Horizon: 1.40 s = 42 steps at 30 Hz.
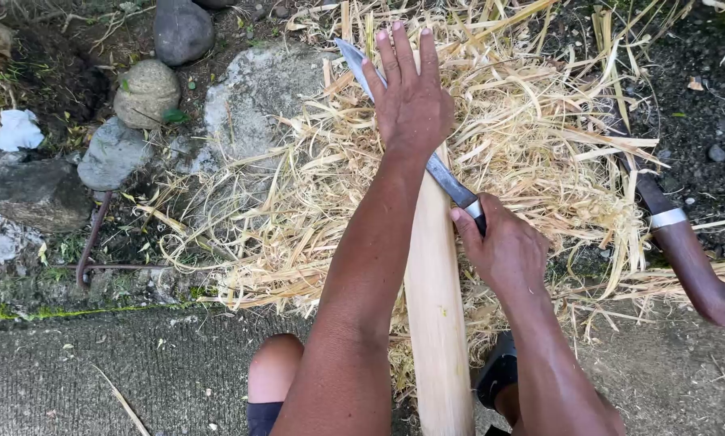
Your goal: The recorder is using a drawknife to scrape the outer skin off a bamboo pole.
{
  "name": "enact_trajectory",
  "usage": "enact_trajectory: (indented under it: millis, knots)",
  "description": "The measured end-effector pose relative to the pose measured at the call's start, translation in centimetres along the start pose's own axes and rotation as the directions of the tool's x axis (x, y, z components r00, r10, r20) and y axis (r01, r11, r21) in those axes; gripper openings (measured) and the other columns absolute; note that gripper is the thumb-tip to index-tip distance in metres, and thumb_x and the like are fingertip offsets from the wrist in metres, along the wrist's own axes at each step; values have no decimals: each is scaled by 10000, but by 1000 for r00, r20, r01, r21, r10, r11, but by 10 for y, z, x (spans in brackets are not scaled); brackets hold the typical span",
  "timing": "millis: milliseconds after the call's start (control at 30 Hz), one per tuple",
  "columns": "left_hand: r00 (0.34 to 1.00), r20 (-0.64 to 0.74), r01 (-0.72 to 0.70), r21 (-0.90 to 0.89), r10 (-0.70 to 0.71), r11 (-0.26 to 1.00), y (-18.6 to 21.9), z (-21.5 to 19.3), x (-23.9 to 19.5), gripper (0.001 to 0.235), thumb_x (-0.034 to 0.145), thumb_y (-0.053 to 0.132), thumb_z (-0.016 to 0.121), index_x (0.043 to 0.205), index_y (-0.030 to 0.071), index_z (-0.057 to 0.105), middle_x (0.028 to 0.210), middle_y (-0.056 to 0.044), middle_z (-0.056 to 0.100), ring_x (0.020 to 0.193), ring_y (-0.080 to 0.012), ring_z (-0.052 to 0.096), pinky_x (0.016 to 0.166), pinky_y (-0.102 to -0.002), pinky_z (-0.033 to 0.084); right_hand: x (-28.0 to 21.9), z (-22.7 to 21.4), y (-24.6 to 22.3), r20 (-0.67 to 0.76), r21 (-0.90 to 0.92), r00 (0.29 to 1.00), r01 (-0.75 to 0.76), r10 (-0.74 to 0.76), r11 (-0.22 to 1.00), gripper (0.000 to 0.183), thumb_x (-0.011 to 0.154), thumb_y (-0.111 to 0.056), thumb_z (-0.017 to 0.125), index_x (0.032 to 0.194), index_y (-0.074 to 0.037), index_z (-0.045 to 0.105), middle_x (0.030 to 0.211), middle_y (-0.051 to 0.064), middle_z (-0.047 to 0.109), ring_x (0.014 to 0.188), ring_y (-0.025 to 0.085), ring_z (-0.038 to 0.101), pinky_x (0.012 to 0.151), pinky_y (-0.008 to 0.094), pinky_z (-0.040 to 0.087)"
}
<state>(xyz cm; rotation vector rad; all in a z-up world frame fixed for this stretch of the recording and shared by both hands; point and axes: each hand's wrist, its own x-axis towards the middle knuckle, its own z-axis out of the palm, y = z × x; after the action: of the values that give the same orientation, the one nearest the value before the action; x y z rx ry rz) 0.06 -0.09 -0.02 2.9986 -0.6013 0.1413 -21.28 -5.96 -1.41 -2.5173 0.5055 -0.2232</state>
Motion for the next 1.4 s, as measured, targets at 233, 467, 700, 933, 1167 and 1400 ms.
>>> enact_trajectory:
  millis: [233, 467, 700, 933, 1167, 1400]
  knots:
    - [1000, -18, 7, 3, -7, 1000, 1, 4, 1, 836, 936, 333, 556, 1619, 117, 123, 1676, -223, -11, 1557, -412, -54, 1247, -615, -13, 1, -2, 0, 66, 7, 996, -55, 54, 998, 460, 980, -542, 587, 1052, -93, 656, 634, 137, 674, 619, 358, 693, 617, 516, 518]
    - [1000, -24, 1, -14, -1, 1000, -1, 4, 0, 865, 918, 343, 589, 1615, 122, 128, 1679, -221, 12, 1561, -407, -47, 1254, -612, -7, 1, -8, -3, 101, 31, 993, -69, 65, 997, 446, 977, -540, 581, 1052, -106, 652, 638, 143, 670, 644, 369, 693, 642, 527, 520]
    - [999, -48, -6, -48, 4, 999, -4, 12, 1, 866, 915, 347, 610, 1604, 127, 133, 1669, -230, 3, 1551, -412, -59, 1251, -617, -4, 2, -11, -5, 163, -14, 982, -96, 97, 995, 449, 968, -549, 575, 1076, -120, 651, 641, 140, 674, 645, 350, 707, 649, 517, 529]
    - [983, -180, -54, -142, 28, 988, -14, 31, -9, 750, 976, 315, 556, 1610, 105, 216, 1691, -234, 62, 1580, -398, -9, 1266, -613, 10, 3, -20, -5, 130, -6, 989, -77, 77, 997, 449, 953, -540, 602, 1104, -122, 662, 690, 132, 687, 704, 353, 699, 686, 515, 520]
    - [956, -292, -163, -518, 5, 840, -23, 17, -166, 830, 1017, 390, 585, 1591, -54, 183, 1658, -346, 121, 1568, -470, 121, 1255, -602, 114, 9, -16, 5, 139, -14, 989, -49, 51, 999, 395, 962, -512, 608, 1102, -146, 654, 749, 143, 707, 762, 367, 700, 730, 528, 509]
    - [964, 219, 263, -882, -154, 391, -27, 19, -194, 1031, 852, 342, 732, 1573, -62, 115, 1448, -284, 462, 1317, -378, 552, 1091, -457, 453, 20, -12, 6, 173, 25, 978, -124, 117, 992, 425, 955, -530, 609, 1117, -138, 643, 781, 122, 712, 771, 355, 711, 721, 515, 516]
